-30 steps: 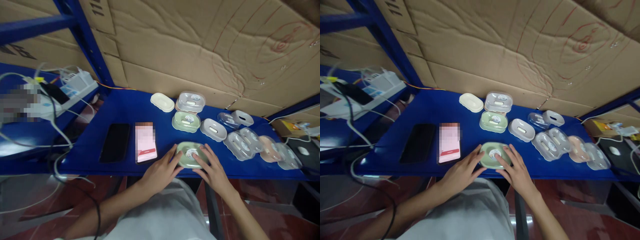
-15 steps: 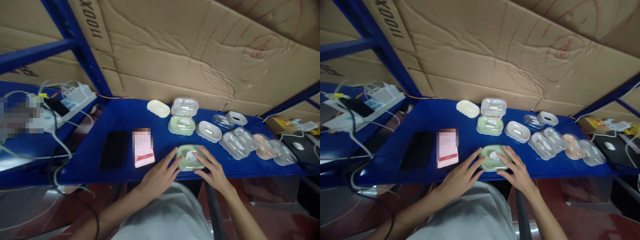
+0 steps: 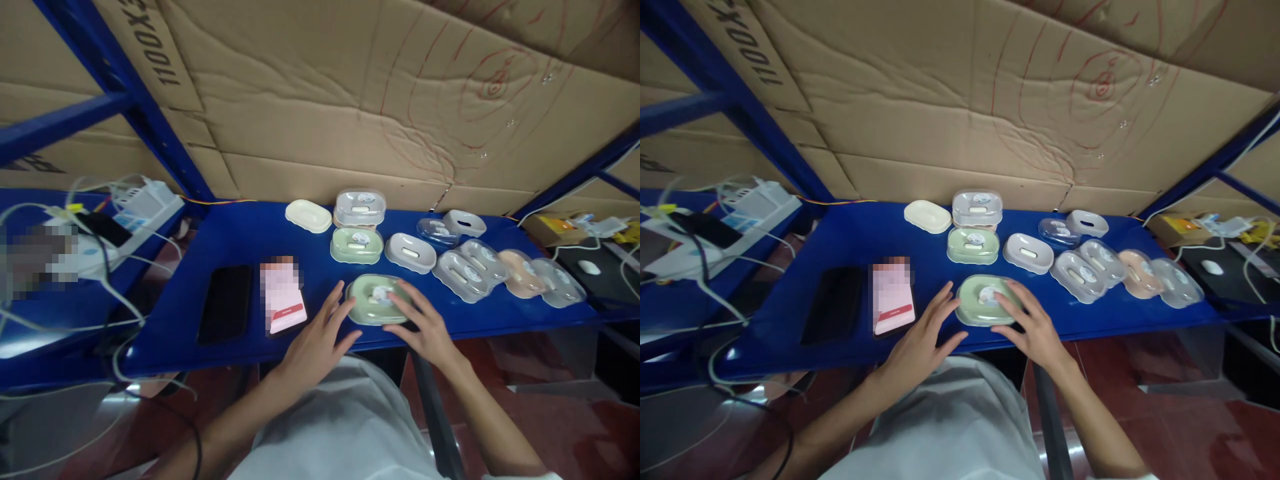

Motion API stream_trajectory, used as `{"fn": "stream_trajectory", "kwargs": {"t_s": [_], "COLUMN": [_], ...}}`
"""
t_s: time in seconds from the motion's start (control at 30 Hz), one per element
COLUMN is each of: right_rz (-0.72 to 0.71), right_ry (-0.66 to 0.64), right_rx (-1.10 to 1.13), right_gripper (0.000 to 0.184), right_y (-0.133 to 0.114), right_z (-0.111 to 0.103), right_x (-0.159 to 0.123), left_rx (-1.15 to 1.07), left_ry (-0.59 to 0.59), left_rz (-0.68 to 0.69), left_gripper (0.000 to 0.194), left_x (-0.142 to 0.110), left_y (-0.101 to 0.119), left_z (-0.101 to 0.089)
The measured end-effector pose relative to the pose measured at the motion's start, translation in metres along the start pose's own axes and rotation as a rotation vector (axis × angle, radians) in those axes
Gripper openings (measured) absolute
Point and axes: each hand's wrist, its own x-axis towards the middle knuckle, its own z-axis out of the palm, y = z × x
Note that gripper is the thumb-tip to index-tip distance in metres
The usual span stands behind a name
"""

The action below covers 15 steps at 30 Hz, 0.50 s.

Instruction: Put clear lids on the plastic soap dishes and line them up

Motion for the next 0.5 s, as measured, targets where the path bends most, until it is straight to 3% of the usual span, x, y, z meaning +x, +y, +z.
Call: {"fn": "stream_trajectory", "kwargs": {"t_s": [0.13, 0.23, 0.37, 0.5], "right_rz": [0.213, 0.191, 0.124, 0.208], "right_ry": [0.239, 0.177, -0.08, -0.15], "right_rx": [-0.172, -0.352, -0.39, -0.349], "right_gripper": [0.073, 0.063, 0.059, 0.066], "right_y": [0.035, 0.078, 0.136, 0.169], "right_z": [-0.049, -0.072, -0.059, -0.026], "right_x": [0.032, 0.084, 0.147, 0.174], "left_rx": [0.049, 0.155, 0.216, 0.07], "left_ry": [-0.02, -0.035, -0.008, 0.031], "left_rz": [0.013, 0.056, 0.131, 0.235], "left_gripper": [0.048, 0.043, 0.034, 0.028], "left_x": [-0.003, -0.003, -0.004, -0.007], "left_y": [0.0, -0.001, 0.0, 0.004], "left_z": [0.0, 0.002, 0.003, -0.015]}}
